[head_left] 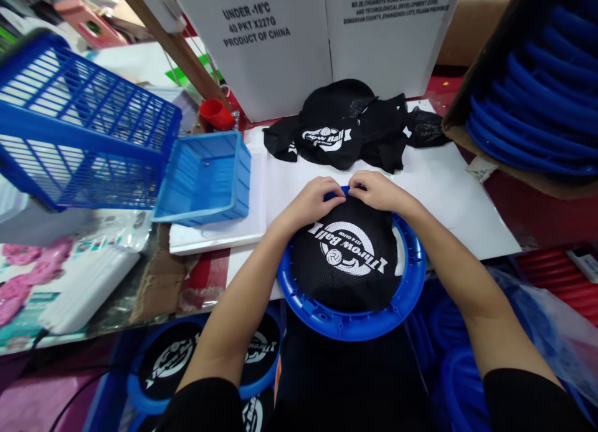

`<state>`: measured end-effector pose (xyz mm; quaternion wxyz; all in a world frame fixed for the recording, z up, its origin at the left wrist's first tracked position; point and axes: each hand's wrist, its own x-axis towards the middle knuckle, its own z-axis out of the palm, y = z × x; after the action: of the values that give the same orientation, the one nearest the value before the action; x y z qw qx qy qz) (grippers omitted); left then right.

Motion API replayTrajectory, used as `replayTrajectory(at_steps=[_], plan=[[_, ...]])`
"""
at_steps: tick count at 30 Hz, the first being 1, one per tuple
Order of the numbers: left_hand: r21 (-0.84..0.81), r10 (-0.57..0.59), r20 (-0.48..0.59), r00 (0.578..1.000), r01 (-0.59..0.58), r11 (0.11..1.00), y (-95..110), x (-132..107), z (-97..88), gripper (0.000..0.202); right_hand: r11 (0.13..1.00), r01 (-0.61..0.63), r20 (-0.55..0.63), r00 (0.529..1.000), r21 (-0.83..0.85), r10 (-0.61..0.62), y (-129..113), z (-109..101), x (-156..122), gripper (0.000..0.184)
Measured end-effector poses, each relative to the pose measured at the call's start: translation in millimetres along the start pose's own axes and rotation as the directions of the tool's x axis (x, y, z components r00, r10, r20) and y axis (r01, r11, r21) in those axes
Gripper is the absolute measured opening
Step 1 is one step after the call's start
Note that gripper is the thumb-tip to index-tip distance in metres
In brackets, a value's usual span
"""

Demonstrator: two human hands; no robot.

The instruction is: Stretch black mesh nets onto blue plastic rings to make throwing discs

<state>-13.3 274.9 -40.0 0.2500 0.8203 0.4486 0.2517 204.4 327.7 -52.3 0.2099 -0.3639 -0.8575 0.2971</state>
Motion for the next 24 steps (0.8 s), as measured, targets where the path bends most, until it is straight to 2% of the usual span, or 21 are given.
replayTrajectory(at_steps=[5, 8, 10, 12, 15, 18, 24], plan=[[0.125, -0.055, 0.01, 0.998, 0.054, 0.991, -4, -3, 2.6, 0.01, 0.991, -0.043, -0.014, 0.999, 0.13, 0.045, 3, -6, -5, 0.015], [0.23, -0.134, -0.06, 0.989, 0.144, 0.962, -4, -6, 1.2, 0.013, 0.99, -0.008, -0.09, 0.996, 0.138, 0.02, 4, -15, -10, 0.015], [0.28, -0.198, -0.124, 0.972, 0.226, 0.933, -2, -8, -1.5, 0.025, 0.996, 0.027, -0.112, 0.994, 0.087, -0.017, 5, -24, -15, 0.015], [0.342, -0.246, -0.164, 0.955, 0.289, 0.894, 2, -10, -4.8, 0.035, 0.999, 0.034, -0.07, 0.997, 0.03, -0.032, 5, -33, -21, 0.018], [0.444, -0.304, -0.155, 0.94, 0.341, 0.829, 6, -15, -9.5, 0.025, 1.0, -0.02, 0.088, 0.996, -0.015, 0.022, 5, -47, -32, 0.027], [0.469, -0.367, -0.135, 0.92, 0.386, 0.794, 10, -22, -14.3, 0.022, 0.995, -0.079, 0.236, 0.968, -0.054, 0.09, 7, -55, -42, 0.034], [0.546, -0.445, -0.062, 0.894, 0.403, 0.734, 21, -30, -27.8, 0.038, 0.984, -0.103, 0.262, 0.955, -0.142, 0.138, 13, -49, -43, 0.041]])
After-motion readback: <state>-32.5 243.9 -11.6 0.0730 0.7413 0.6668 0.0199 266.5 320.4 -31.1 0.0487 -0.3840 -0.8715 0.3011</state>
